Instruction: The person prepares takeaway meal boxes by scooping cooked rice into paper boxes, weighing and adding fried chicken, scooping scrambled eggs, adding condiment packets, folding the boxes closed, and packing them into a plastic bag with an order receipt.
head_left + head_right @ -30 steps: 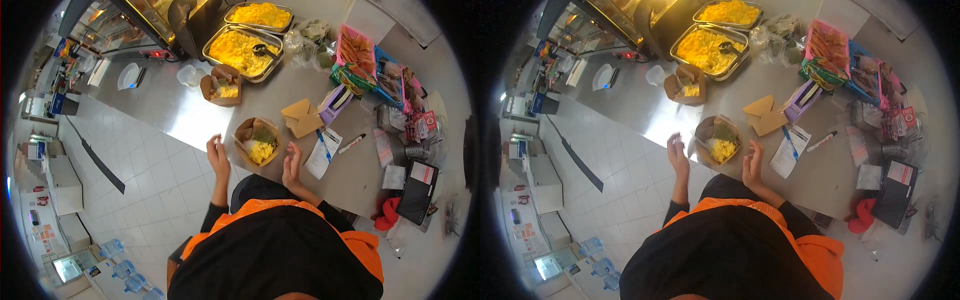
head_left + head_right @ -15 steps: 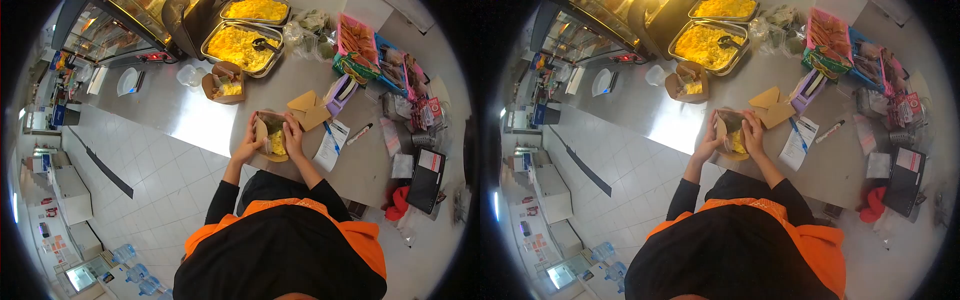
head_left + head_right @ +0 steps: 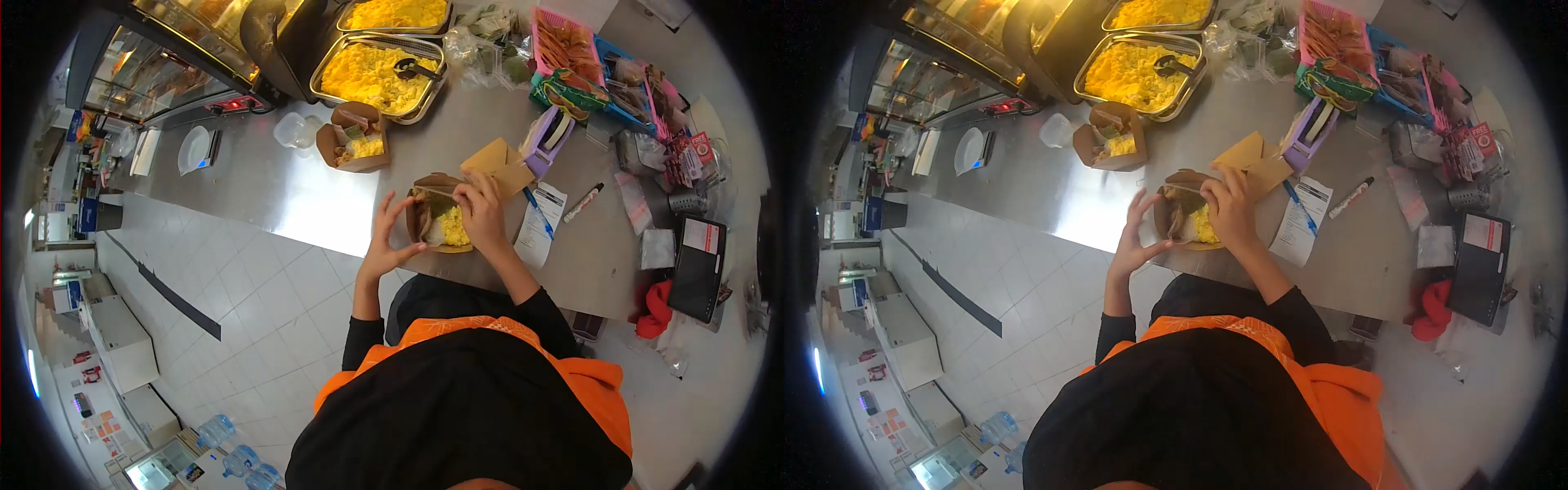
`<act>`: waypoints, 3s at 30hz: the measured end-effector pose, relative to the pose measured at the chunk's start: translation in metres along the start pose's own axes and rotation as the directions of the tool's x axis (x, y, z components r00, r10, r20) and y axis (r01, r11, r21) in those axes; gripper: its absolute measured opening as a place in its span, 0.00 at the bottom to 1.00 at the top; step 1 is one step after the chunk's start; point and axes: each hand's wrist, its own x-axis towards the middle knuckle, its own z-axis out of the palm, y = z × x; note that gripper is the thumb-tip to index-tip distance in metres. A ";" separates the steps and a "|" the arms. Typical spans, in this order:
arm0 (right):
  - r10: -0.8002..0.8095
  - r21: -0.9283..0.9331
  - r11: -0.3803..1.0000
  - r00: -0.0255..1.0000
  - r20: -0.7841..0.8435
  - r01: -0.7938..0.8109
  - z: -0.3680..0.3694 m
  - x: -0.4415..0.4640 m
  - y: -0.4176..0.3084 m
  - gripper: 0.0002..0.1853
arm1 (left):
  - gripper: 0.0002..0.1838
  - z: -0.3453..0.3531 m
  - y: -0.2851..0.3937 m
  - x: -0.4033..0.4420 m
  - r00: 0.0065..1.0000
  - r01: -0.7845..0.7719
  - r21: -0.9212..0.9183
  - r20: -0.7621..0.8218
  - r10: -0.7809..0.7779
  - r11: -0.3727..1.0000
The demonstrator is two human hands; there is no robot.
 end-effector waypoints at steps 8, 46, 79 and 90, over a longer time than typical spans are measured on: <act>-0.180 -0.248 0.934 0.939 0.293 0.256 -0.030 -0.022 -0.011 0.05 | 0.08 0.032 0.031 0.037 0.922 -0.162 0.822 -0.070 0.380 0.545; 0.245 0.683 0.671 0.956 0.164 -0.289 0.025 -0.037 0.032 0.27 | 0.29 0.032 -0.038 0.039 0.970 0.241 -0.758 0.168 -0.175 0.606; 0.047 0.555 0.751 0.866 0.497 -0.359 0.023 -0.029 0.044 0.12 | 0.16 0.001 -0.020 0.032 0.946 0.110 0.189 0.283 -0.161 0.976; 0.048 0.379 0.878 0.843 0.536 -0.291 0.023 -0.026 0.029 0.12 | 0.15 0.004 -0.033 0.040 0.904 0.266 -0.068 0.365 -0.224 0.962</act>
